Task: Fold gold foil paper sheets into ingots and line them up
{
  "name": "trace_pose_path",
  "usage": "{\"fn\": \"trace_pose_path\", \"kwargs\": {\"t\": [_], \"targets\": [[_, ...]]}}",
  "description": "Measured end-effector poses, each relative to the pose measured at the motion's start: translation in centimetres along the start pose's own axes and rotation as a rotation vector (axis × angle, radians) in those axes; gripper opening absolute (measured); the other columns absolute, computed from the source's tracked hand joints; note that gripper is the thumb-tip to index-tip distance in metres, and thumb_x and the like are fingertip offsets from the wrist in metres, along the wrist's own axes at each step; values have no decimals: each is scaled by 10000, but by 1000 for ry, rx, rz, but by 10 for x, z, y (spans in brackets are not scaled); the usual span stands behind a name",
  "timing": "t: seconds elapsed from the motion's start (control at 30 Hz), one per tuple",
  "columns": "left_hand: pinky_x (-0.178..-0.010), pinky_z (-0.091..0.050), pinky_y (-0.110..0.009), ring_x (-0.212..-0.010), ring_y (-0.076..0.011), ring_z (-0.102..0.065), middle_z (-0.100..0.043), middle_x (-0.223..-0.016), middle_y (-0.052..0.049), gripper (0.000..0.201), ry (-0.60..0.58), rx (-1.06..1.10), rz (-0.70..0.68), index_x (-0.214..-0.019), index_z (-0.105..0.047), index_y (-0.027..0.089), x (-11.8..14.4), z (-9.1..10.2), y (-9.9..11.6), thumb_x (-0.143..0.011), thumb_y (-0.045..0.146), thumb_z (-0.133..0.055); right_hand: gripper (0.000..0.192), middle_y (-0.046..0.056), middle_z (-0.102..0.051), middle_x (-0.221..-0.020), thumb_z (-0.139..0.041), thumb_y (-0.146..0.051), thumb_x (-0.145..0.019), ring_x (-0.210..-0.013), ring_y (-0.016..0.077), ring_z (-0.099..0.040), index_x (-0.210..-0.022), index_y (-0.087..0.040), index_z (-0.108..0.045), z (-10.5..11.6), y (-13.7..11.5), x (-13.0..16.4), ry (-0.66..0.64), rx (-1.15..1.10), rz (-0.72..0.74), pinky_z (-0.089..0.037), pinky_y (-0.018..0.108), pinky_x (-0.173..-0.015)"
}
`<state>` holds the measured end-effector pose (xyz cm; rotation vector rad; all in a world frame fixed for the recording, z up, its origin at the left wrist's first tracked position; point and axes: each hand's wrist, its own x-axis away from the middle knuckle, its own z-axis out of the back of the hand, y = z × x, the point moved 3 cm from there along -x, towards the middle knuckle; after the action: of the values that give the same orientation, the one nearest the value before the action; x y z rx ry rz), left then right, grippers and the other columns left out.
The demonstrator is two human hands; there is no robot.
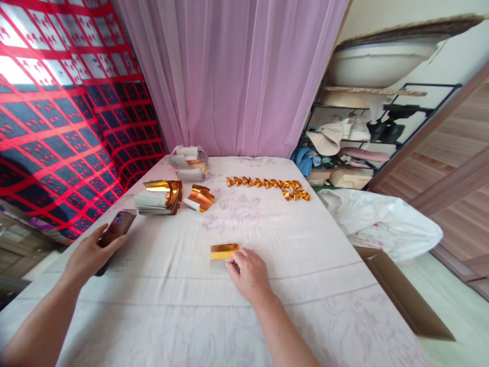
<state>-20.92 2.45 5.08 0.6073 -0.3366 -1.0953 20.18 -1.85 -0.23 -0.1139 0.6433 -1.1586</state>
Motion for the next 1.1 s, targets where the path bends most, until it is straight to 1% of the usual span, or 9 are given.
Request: {"fn": "trace_pose_path", "kwargs": {"t": [0.1,0.2,0.27,0.4,0.63,0.77,0.87,1.0,1.1], "targets": [[-784,-555,-403,-894,-290,-671,-696,-984,-105,568,-159,694,228,-1166,-588,156,19,-7,14,-739,531,-612,162,-12,-609,-720,-563,-214,-871,-717,153,-595,-709,-225,-562,-1,1,1,4,1,10,-407,266,-663],[-786,-580,-401,-886,-266,-691,-716,-1056,-137,527,-396,1279,288,-1174,-594,131,40,-18,33,-798,500,-600,157,-10,-617,-736,-552,-229,-882,-723,159,-604,-725,-229,-568,-2,3,3,10,9,31,-410,272,-664],[-830,-578,-407,-938,-267,-694,-709,-1116,-151,562,-548,1501,293,-1212,-582,121,51,-26,42,-801,503,-618,158,-9,-621,-741,-546,-236,-885,-732,166,-612,-729,-231,-568,-3,4,3,21,12,38,-415,277,-664],[-877,-566,-430,-976,-288,-691,-706,-1127,-161,631,-695,1663,215,-1217,-583,108,59,-39,47,-771,547,-659,164,-6,-625,-744,-530,-252,-895,-734,172,-620,-739,-233,-575,-3,5,4,22,24,57,-422,283,-664],[-833,-574,-428,-967,-296,-693,-709,-1107,-167,601,-758,1660,169,-1219,-579,109,58,-50,46,-797,532,-643,181,-10,-621,-731,-525,-266,-901,-721,165,-619,-730,-235,-576,-2,3,3,22,33,57,-413,277,-657],[-851,-555,-444,-997,-300,-680,-698,-1132,-168,652,-717,1568,169,-1285,-540,121,55,-49,39,-804,557,-602,193,-13,-622,-735,-523,-280,-906,-721,156,-618,-725,-233,-574,-3,4,4,32,43,64,-404,267,-655],[-873,-536,-435,-1022,-304,-663,-697,-1129,-156,668,-536,1295,157,-1246,-571,135,43,-37,32,-770,603,-603,181,-13,-625,-747,-532,-286,-905,-734,155,-620,-739,-230,-579,-5,6,5,26,41,57,-401,262,-662],[-891,-499,-367,-1035,-287,-634,-686,-1116,-89,625,-211,468,32,-1189,-614,186,21,-10,30,-711,589,-630,167,-15,-623,-750,-550,-277,-902,-742,156,-618,-745,-227,-579,-5,7,5,13,30,52,-400,260,-673],[-844,-483,-378,-975,-311,-629,-672,-1015,-93,583,-72,-212,-108,-1197,-619,196,10,-2,32,-730,544,-584,164,-18,-618,-747,-559,-263,-897,-740,153,-614,-738,-228,-574,-5,6,5,1,26,55,-395,257,-669]]}}
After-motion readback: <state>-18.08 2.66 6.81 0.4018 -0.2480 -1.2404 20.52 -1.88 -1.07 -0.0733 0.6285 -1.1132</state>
